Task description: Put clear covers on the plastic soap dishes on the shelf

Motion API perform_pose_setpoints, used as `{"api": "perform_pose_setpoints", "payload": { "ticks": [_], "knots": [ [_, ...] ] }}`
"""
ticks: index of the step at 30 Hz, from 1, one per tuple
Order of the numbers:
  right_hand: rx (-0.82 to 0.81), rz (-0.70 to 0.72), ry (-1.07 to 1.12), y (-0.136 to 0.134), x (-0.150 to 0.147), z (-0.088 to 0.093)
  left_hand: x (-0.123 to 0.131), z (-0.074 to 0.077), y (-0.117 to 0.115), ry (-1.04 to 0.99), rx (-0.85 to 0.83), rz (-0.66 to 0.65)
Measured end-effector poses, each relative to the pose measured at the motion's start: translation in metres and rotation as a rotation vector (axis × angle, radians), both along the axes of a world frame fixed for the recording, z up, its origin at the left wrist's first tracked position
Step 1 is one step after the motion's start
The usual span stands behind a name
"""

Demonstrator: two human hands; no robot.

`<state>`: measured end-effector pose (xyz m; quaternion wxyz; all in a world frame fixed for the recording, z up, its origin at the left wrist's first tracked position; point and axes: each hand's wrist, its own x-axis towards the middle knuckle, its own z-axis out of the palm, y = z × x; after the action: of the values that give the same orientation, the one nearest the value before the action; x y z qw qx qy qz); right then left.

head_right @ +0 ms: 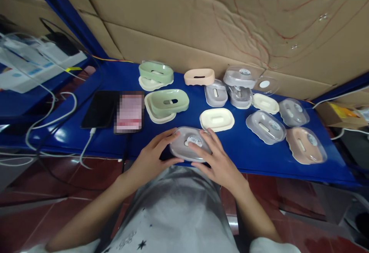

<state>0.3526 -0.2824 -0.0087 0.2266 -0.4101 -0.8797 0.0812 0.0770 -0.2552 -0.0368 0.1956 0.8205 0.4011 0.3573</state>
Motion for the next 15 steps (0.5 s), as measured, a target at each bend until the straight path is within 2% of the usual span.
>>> {"api": "perform_pose_setpoints", "payload": {
  "ticks": [4,8,12,15],
  "knots": [
    [0.004,-0.018,0.031,-0.002,0.014,0.001,0.000,0.004,-0.001,0.016,-0.062,-0.023],
    [0.025,-0.161,0.024,-0.021,0.045,0.009,0.000,0.007,-0.002,0.012,-0.089,-0.013],
    [0.142,-0.435,0.074,-0.050,0.102,0.026,0.002,0.007,-0.002,0.042,-0.053,-0.005],
    [0.398,-0.736,0.103,-0.047,0.170,0.039,0.004,0.005,-0.001,0.044,0.021,-0.015]
  ]
}}
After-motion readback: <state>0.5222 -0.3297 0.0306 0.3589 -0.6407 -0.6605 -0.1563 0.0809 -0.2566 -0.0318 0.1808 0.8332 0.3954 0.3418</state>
